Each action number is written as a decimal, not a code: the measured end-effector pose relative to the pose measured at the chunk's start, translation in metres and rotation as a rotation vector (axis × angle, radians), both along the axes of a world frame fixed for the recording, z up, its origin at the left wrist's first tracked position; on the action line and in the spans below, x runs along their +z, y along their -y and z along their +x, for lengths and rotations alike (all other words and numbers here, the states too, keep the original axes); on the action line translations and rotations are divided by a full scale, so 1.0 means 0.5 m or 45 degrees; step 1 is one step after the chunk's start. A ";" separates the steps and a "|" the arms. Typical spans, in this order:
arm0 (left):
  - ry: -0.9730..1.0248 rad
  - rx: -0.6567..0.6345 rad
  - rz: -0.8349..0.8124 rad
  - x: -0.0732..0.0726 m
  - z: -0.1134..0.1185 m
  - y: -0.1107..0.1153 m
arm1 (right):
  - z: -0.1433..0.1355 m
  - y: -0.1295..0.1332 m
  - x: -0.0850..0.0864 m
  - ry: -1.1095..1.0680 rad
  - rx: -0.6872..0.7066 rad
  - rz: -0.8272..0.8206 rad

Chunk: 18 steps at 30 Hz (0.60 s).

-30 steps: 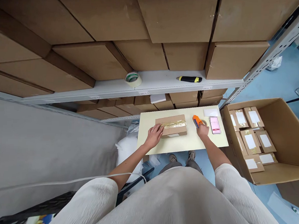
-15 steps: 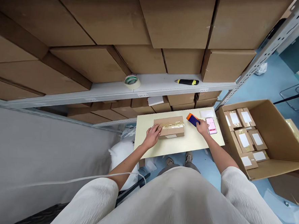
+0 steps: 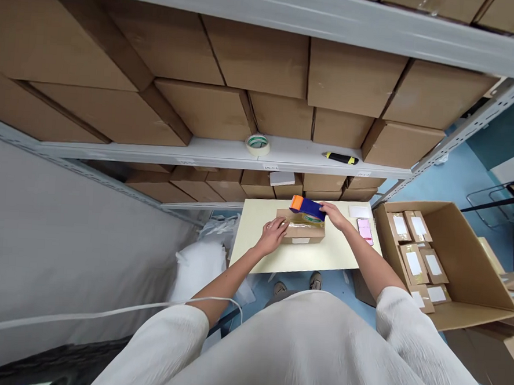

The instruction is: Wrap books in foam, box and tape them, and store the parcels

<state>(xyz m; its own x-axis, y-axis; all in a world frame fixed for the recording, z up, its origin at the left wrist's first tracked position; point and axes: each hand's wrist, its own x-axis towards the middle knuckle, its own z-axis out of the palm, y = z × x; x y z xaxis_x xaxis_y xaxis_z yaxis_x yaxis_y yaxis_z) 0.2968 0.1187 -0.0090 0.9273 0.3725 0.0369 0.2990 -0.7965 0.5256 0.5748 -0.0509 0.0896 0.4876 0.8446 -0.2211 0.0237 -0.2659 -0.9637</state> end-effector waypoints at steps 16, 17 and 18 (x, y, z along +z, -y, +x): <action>0.167 0.205 -0.469 0.012 0.011 -0.023 | -0.035 -0.019 -0.044 0.056 0.102 -0.120; 0.195 0.252 -0.550 0.017 0.017 -0.025 | -0.035 -0.020 -0.050 0.071 0.102 -0.133; 0.227 0.307 -0.634 0.024 0.025 -0.027 | -0.035 -0.021 -0.055 0.092 0.104 -0.144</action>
